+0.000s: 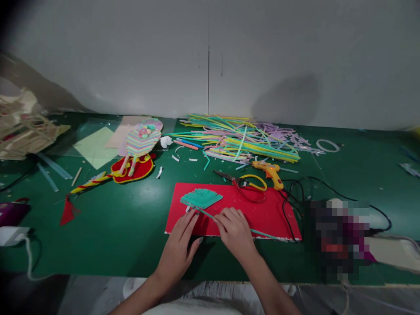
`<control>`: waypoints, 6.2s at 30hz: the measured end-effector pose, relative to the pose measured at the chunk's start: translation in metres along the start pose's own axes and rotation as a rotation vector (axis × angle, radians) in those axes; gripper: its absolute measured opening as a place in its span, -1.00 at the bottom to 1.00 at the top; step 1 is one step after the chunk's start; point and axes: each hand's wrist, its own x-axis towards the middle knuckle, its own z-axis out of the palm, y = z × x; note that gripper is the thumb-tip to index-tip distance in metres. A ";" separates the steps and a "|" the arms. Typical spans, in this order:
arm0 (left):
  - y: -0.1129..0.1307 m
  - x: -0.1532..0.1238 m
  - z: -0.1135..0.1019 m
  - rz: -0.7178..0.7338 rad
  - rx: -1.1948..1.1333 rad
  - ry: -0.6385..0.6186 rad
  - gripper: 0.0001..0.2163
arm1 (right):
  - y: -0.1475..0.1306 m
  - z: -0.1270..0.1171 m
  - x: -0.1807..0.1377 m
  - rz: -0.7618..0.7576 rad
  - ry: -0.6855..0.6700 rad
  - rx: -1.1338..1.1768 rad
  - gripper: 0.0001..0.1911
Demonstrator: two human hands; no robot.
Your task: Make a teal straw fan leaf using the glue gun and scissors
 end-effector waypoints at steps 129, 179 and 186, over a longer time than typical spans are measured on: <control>-0.017 0.023 0.006 0.047 0.417 -0.096 -0.40 | -0.015 0.017 0.019 0.030 0.044 -0.015 -0.85; -0.017 0.023 0.007 0.036 0.471 -0.073 -0.42 | 0.015 0.003 0.050 -0.531 -0.065 -0.206 -0.77; -0.016 0.023 0.006 0.048 0.468 -0.072 -0.42 | 0.022 -0.008 0.072 -0.687 -0.227 -0.145 -0.77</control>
